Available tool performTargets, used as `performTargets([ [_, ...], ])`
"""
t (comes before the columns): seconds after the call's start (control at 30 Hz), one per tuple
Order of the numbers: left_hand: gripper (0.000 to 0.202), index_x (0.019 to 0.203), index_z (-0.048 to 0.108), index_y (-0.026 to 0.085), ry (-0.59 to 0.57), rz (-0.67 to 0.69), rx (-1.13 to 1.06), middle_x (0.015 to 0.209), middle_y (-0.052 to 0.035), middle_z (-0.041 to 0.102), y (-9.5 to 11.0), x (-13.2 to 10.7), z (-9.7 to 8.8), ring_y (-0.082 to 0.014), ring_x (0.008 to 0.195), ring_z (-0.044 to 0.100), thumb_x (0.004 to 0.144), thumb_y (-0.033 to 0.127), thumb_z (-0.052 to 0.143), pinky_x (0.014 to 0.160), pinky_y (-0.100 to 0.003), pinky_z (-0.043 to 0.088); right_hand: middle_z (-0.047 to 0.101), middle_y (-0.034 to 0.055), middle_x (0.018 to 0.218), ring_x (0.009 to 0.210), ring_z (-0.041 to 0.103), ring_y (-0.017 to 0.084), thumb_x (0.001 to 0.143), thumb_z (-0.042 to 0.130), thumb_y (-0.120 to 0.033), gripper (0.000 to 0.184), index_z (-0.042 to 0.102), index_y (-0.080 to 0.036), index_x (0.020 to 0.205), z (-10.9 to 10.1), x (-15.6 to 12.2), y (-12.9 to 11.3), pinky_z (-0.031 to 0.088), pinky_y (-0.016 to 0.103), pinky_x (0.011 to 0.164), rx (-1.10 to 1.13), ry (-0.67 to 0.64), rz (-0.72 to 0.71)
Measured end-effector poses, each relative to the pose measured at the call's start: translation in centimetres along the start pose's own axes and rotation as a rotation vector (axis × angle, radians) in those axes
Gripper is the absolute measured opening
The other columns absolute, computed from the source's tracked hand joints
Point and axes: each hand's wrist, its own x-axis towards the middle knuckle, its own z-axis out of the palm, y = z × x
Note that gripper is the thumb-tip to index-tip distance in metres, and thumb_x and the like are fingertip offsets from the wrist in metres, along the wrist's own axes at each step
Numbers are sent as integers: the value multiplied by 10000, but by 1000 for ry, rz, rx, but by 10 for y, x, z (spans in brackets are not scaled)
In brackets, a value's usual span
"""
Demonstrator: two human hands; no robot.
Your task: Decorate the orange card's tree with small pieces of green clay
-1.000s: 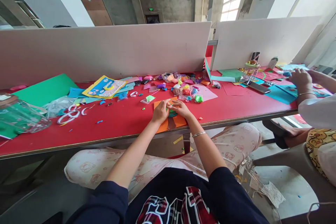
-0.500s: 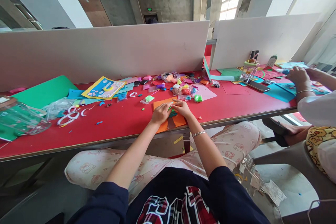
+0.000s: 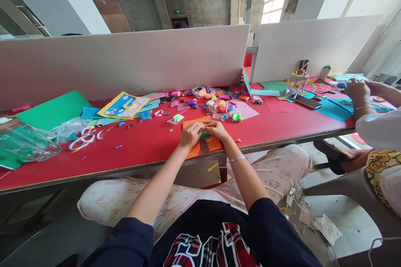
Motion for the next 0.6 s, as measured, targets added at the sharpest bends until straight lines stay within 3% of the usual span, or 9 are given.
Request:
performTargets([
  [0.27, 246, 991, 704, 186, -54, -75, 13, 781, -52, 681, -2, -4, 4, -159, 713, 666, 943, 349, 527, 608, -240, 466, 702, 131, 1146, 1085, 638, 300, 635, 758, -488, 334, 778, -170, 734, 0, -1, 1, 476, 409, 966, 37, 26, 15],
  [0.43, 294, 921, 740, 201, -59, -149, -4, 706, -45, 700, -3, -6, 6, -155, 642, 668, 953, 372, 502, 517, -235, 405, 708, 124, 1134, 1079, 638, 284, 671, 727, -425, 287, 773, -160, 773, 1, -4, -5, 480, 396, 958, 41, 32, 47],
  [0.6, 306, 872, 739, 197, -58, -274, -34, 684, -48, 708, -7, -8, 6, -158, 613, 659, 934, 412, 530, 509, -243, 393, 738, 90, 1048, 1049, 647, 251, 722, 669, -359, 299, 762, -150, 915, 2, -4, -11, 466, 376, 973, 13, 124, 73],
])
